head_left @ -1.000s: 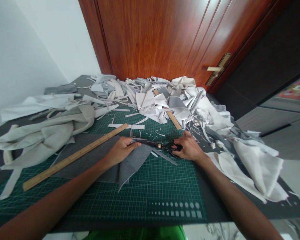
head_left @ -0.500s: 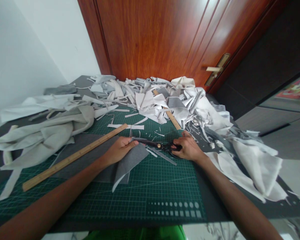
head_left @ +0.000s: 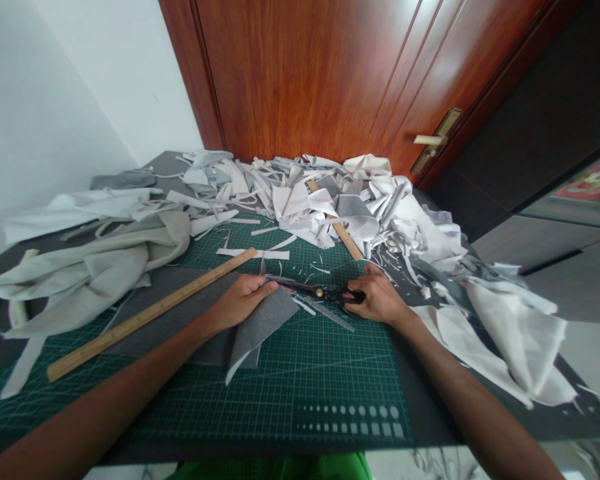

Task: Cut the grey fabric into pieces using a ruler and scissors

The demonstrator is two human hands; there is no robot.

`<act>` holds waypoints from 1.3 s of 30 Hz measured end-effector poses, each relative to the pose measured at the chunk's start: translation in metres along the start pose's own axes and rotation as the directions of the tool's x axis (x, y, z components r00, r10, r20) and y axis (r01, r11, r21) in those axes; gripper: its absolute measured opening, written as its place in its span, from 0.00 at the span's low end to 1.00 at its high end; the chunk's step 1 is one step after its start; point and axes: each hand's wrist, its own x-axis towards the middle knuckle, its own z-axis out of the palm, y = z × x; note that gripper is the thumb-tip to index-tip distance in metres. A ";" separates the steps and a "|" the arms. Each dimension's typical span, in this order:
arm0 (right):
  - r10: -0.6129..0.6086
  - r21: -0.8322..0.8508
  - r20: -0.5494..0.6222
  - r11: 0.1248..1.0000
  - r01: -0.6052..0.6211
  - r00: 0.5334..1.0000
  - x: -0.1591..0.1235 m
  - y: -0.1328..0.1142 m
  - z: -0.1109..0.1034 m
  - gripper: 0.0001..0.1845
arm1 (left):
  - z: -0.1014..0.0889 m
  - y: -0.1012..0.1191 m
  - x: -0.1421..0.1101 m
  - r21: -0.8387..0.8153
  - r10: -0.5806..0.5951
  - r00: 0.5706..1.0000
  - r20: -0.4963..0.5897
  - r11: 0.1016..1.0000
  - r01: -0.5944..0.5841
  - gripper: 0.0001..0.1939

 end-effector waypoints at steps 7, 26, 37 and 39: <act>-0.014 0.015 -0.025 1.000 0.014 1.000 -0.002 -0.003 0.000 0.10 | 0.000 0.001 0.000 -0.019 -0.009 1.000 0.022 1.000 0.009 0.23; -0.023 -0.016 0.031 1.000 0.023 0.999 0.000 -0.001 0.000 0.12 | 0.001 0.001 0.000 0.002 -0.007 0.997 0.079 1.000 0.007 0.24; 0.061 -0.028 -0.069 0.998 -0.063 0.996 0.001 -0.002 0.006 0.14 | 0.003 -0.001 0.002 -0.012 0.066 0.995 0.081 0.998 -0.066 0.22; 0.075 0.000 -0.077 0.997 -0.075 0.994 0.001 -0.002 0.006 0.13 | 0.003 0.000 0.003 -0.006 0.049 0.998 0.044 0.999 -0.048 0.22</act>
